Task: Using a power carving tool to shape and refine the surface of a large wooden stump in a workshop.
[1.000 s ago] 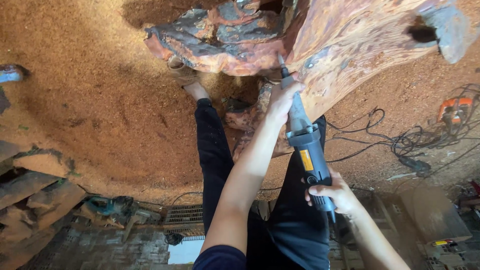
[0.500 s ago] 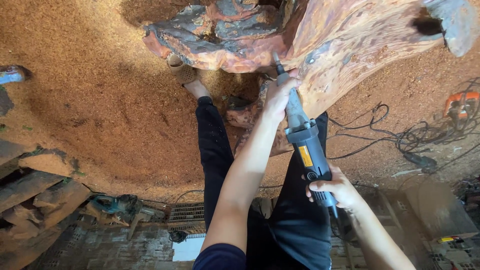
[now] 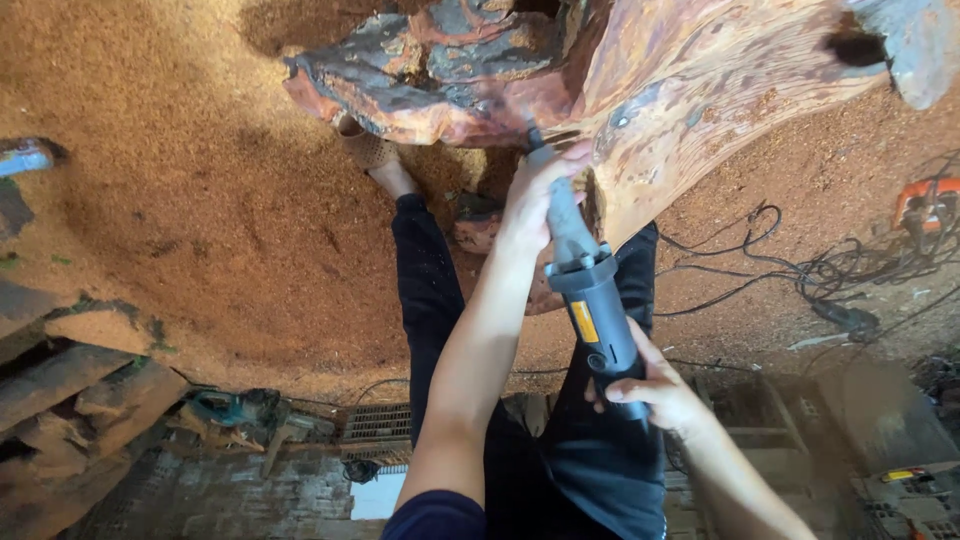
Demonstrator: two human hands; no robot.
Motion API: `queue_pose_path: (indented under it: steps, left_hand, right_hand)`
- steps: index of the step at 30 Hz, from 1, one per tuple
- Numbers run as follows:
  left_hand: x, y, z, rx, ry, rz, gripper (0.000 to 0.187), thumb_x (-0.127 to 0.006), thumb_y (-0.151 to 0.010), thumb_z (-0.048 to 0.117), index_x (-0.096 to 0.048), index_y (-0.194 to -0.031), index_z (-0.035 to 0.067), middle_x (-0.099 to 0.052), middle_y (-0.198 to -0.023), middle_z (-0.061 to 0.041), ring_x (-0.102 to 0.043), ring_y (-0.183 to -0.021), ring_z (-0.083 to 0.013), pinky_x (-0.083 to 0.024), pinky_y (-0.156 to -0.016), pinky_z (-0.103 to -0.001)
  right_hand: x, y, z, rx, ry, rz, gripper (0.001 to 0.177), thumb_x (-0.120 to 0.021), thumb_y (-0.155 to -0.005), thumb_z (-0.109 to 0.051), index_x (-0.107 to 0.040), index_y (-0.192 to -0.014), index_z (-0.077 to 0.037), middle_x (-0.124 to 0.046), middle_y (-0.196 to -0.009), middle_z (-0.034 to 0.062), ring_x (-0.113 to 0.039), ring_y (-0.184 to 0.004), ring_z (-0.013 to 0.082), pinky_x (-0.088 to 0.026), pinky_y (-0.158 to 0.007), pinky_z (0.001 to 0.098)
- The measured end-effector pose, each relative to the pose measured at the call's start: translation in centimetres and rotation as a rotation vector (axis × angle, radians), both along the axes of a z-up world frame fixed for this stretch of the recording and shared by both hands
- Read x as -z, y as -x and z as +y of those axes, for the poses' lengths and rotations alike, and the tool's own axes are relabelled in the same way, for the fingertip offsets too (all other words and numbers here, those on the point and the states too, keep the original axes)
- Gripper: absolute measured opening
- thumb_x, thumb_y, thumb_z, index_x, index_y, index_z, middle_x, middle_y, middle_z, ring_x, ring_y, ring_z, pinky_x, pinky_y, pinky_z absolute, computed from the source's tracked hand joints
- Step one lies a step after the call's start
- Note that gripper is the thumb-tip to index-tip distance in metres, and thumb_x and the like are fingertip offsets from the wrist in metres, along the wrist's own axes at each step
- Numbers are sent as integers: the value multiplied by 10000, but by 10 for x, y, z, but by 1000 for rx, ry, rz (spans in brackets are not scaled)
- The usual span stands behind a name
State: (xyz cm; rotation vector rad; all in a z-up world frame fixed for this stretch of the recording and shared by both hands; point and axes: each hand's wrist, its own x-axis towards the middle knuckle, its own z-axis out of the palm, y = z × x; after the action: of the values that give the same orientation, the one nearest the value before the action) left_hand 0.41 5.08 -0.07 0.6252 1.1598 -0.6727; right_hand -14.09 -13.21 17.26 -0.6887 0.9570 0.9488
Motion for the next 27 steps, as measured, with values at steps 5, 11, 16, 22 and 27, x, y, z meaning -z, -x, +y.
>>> queue_pose_path:
  steps: [5, 11, 16, 22, 27]
  left_hand:
    - [34, 3, -27, 78, -23, -32, 358, -916, -659, 250, -736, -915, 75, -705, -858, -84, -647, -878, -225, -522, -809, -448]
    - [47, 16, -39, 119, -78, -56, 329, -889, -643, 265, -714, -838, 66, -667, -733, -99, -611, -729, -205, -482, -656, -350]
    - [54, 21, -34, 112, -112, -58, 413, -878, -676, 226, -759, -994, -8, -659, -775, -102, -634, -782, -200, -529, -736, -372]
    - [43, 14, -30, 57, -124, -72, 404, -871, -645, 207, -761, -961, -19, -636, -749, -111, -610, -742, -201, -521, -723, -369]
    - [41, 14, -30, 34, -124, -52, 367, -864, -632, 205, -754, -894, -26, -629, -728, -124, -624, -716, -216, -538, -707, -389]
  right_hand:
    - [-16, -20, 20, 24, 129, -32, 863, -773, -616, 88, -517, -1421, -88, -678, -751, 317, -769, -589, 433, -666, -450, 560]
    - [-16, -25, 13, -4, 156, -40, 747, -780, -672, 75, -549, -1368, -64, -662, -710, 298, -752, -543, 406, -659, -404, 558]
    - [-9, -27, 12, 2, 83, -23, 697, -775, -665, 36, -573, -1316, -112, -649, -744, 249, -750, -529, 382, -640, -370, 534]
    - [-11, -40, 12, -17, 69, -33, 654, -758, -676, 58, -563, -1287, -67, -644, -635, 252, -747, -494, 383, -643, -382, 524]
    - [-7, -35, 6, -39, 66, -22, 646, -756, -672, 66, -568, -1273, -79, -654, -641, 264, -758, -510, 388, -647, -387, 515]
